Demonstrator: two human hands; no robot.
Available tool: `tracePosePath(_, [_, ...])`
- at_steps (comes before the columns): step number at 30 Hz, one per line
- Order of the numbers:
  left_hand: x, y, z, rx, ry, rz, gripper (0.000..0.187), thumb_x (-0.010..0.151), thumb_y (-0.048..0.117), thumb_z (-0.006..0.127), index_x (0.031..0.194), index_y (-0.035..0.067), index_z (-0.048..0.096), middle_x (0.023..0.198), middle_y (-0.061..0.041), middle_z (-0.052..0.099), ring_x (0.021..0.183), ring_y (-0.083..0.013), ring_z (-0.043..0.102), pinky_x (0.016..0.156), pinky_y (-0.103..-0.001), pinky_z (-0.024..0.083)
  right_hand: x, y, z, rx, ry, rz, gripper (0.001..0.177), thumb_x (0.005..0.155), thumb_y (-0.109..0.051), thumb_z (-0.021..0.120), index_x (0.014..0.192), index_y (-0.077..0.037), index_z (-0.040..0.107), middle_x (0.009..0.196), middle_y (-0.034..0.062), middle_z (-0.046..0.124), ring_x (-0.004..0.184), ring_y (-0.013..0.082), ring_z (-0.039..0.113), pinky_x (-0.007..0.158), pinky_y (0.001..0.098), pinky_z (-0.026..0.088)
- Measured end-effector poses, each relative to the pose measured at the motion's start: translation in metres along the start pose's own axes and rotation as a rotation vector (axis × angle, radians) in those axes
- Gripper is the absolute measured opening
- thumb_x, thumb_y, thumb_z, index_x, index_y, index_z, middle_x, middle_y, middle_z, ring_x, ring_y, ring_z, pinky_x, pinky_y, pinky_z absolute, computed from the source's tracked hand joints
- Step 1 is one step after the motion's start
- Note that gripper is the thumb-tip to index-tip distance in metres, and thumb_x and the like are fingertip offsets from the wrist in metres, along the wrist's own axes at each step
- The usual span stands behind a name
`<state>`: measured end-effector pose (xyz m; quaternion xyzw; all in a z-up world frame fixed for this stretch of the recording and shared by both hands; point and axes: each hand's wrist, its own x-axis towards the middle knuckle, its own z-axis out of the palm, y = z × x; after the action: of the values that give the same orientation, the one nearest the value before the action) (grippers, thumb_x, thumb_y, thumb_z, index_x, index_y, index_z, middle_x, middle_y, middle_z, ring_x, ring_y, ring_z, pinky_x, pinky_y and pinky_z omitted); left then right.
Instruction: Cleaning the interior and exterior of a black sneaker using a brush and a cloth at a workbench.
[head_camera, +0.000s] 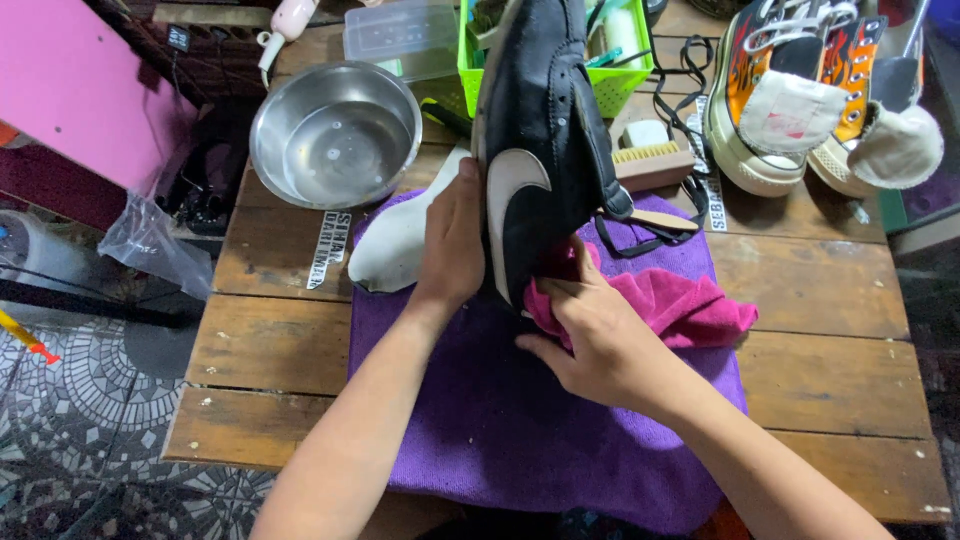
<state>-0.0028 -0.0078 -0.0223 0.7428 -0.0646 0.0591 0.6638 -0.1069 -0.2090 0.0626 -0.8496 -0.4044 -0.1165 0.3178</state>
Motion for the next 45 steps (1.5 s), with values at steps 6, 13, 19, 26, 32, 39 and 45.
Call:
tracePosePath(6, [-0.012,0.065,0.001,-0.028,0.046,-0.059,0.079,0.121,0.058,0.025,0.145,-0.001,0.072,0.129,-0.029,0.076,0.126,-0.0384,0.069,0.114,-0.058,0.049,-0.014,0.024,0.003,-0.097,0.147,-0.017,0.025,0.081,-0.005,0.093,0.085,0.001,0.070,0.077,0.0159,0.074,0.082,0.0424,0.079,0.129,0.0730,0.032])
tracePosePath(13, [-0.007,0.095,-0.006,-0.183,-0.010,-0.227,0.107,0.107,0.082,0.023,0.163,-0.003,0.056,0.165,-0.034,0.056,0.157,-0.0490,0.048,0.136,-0.060,0.028,-0.017,0.021,-0.058,0.164,0.306,0.333,0.035,0.065,-0.019,0.112,0.071,-0.010,0.079,0.069,0.0112,0.081,0.084,0.0289,0.087,0.111,0.0481,0.061])
tracePosePath(19, [-0.002,0.030,-0.010,-1.093,-0.103,-0.035,0.084,0.114,0.061,0.047,0.175,0.005,0.039,0.179,-0.012,0.043,0.169,-0.0220,0.038,0.147,-0.039,0.024,-0.065,0.109,-0.096,-0.201,0.826,0.398,0.033,0.125,-0.007,0.116,0.115,0.005,0.087,0.101,0.0134,0.078,0.094,0.0236,0.076,0.096,0.0391,0.062])
tracePosePath(26, [0.004,-0.031,-0.025,-0.714,0.079,0.215,0.073,0.124,0.053,0.030,0.176,0.002,0.028,0.184,-0.013,0.029,0.172,-0.0160,0.021,0.148,-0.037,0.009,-0.056,0.090,-0.116,-0.622,0.407,0.332,0.021,0.130,-0.028,0.098,0.120,-0.011,0.093,0.127,0.0130,0.086,0.117,0.0316,0.079,0.101,0.0477,0.048])
tracePosePath(32, [0.018,-0.135,-0.035,-0.016,0.146,0.564,0.059,0.133,0.034,0.014,0.181,0.003,-0.002,0.192,-0.011,-0.002,0.180,-0.0173,-0.004,0.156,-0.038,-0.003,-0.008,0.036,-0.099,-0.183,-0.044,0.322,0.023,0.101,-0.028,0.090,0.096,-0.007,0.082,0.091,0.0081,0.080,0.079,0.0212,0.071,0.074,0.0362,0.055])
tracePosePath(39, [0.016,-0.089,-0.029,-0.833,-0.087,0.241,0.079,0.123,0.061,0.027,0.180,0.006,0.023,0.190,-0.006,0.017,0.177,-0.0136,0.009,0.151,-0.035,0.001,-0.002,0.023,-0.062,-0.049,-0.369,0.776,0.030,0.099,-0.042,0.082,0.092,-0.013,0.083,0.082,0.0003,0.088,0.066,0.0155,0.071,0.069,0.0350,0.052])
tracePosePath(45, [0.013,-0.130,-0.043,0.283,0.075,0.514,0.071,0.129,0.060,0.010,0.183,0.015,-0.003,0.194,-0.003,0.008,0.182,-0.0160,0.001,0.153,-0.044,-0.017,0.005,0.011,-0.062,-0.058,-0.447,0.920,0.027,0.100,-0.045,0.080,0.096,-0.018,0.085,0.070,-0.0010,0.073,0.066,0.0121,0.055,0.066,0.0353,0.043])
